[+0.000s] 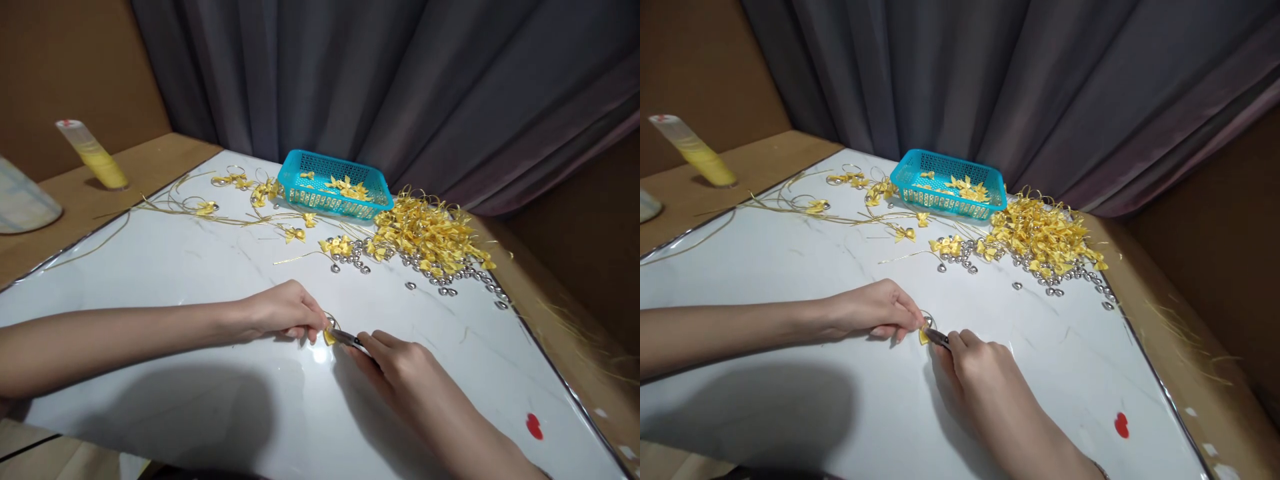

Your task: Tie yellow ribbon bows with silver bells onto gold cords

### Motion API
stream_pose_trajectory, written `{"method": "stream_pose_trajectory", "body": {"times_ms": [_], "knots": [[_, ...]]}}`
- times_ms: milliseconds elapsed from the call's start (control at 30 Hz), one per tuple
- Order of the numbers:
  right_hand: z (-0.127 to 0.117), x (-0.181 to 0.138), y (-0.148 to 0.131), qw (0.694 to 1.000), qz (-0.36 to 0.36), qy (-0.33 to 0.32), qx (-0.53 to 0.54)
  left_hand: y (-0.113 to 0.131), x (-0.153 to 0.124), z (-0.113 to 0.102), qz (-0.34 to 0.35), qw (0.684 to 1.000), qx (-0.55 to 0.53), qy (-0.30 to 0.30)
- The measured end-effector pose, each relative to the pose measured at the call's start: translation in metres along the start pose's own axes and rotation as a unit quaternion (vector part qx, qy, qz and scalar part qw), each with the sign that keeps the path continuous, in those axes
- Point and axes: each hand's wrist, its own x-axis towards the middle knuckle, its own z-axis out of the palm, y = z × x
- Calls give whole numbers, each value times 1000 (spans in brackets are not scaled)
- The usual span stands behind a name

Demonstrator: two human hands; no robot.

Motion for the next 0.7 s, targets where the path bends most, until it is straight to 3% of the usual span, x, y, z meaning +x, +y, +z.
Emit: {"method": "stream_pose_trajectory", "body": {"times_ms": [367,700], "knots": [[10,-8,-3,998,-8,34,-51,-2,0,2,27,1000,12,-2],[5,-12,-4,998,-14,37,-44,-3,0,4,37,999,26,7]]}}
